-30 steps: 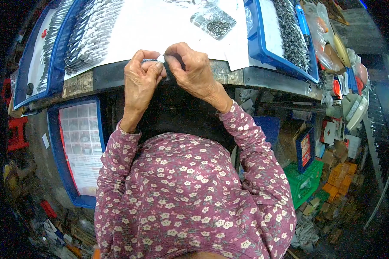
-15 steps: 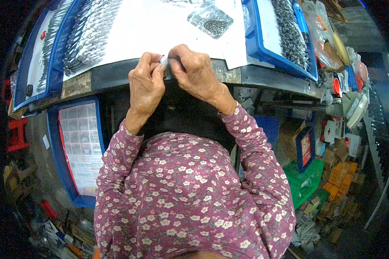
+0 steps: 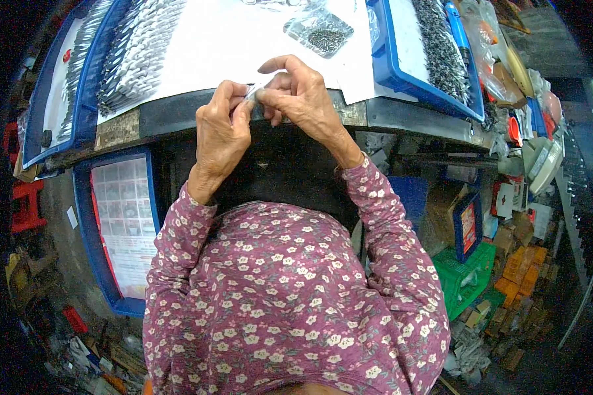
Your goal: Assembling small metal hardware components at a manual workstation.
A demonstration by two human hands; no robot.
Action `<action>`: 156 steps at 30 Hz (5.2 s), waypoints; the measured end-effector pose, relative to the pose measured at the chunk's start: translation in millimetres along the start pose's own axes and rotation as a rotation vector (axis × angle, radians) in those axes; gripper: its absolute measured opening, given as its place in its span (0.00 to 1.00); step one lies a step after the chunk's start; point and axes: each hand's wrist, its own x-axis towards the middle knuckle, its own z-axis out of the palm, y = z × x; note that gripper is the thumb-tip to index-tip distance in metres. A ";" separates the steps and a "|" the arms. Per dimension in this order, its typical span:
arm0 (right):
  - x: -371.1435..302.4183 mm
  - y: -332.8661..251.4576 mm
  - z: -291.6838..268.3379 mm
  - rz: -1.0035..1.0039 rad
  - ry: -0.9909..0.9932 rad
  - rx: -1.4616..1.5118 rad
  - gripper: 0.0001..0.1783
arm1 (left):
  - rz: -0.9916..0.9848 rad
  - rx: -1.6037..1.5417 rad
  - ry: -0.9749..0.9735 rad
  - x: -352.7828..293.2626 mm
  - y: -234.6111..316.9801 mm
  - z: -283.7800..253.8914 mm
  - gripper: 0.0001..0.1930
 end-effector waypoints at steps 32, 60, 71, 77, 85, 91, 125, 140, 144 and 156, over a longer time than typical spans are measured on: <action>-8.9 15.8 9.8 -0.030 -0.006 0.244 0.11 | -0.577 -0.817 -0.347 4.9 -6.4 -25.2 0.10; 5.5 -10.2 2.4 -0.090 -0.170 -0.228 0.08 | -0.630 -0.778 -0.357 9.3 -8.2 -33.9 0.08; 46.2 -39.7 13.0 -0.847 -0.300 -0.970 0.17 | -0.405 -0.659 -0.430 38.3 -6.7 -67.8 0.10; 67.3 -51.6 16.8 -0.886 -0.275 -0.994 0.08 | -0.074 -0.220 -0.185 51.6 -3.2 -70.6 0.14; 128.3 -53.2 14.7 -0.827 -0.061 -0.941 0.08 | 0.416 0.232 0.443 35.6 -10.3 -59.3 0.19; 168.4 -44.9 68.7 -0.884 -0.024 -0.927 0.07 | 0.222 0.061 0.289 19.8 -41.2 -44.9 0.14; 192.7 -22.7 100.6 -0.853 0.009 -0.963 0.04 | 0.189 0.174 0.469 12.6 -17.2 -159.4 0.10; 121.3 -49.9 40.9 -0.704 -0.130 -0.945 0.04 | -0.376 1.089 -0.063 55.9 -126.6 -314.8 0.10; 99.2 -57.1 23.5 -0.633 -0.141 -0.937 0.04 | -0.184 1.225 -0.017 54.9 -163.6 -329.7 0.07; 53.3 -40.3 -56.1 -0.665 0.095 -0.924 0.06 | 0.010 1.126 -0.208 48.5 -202.8 -388.8 0.06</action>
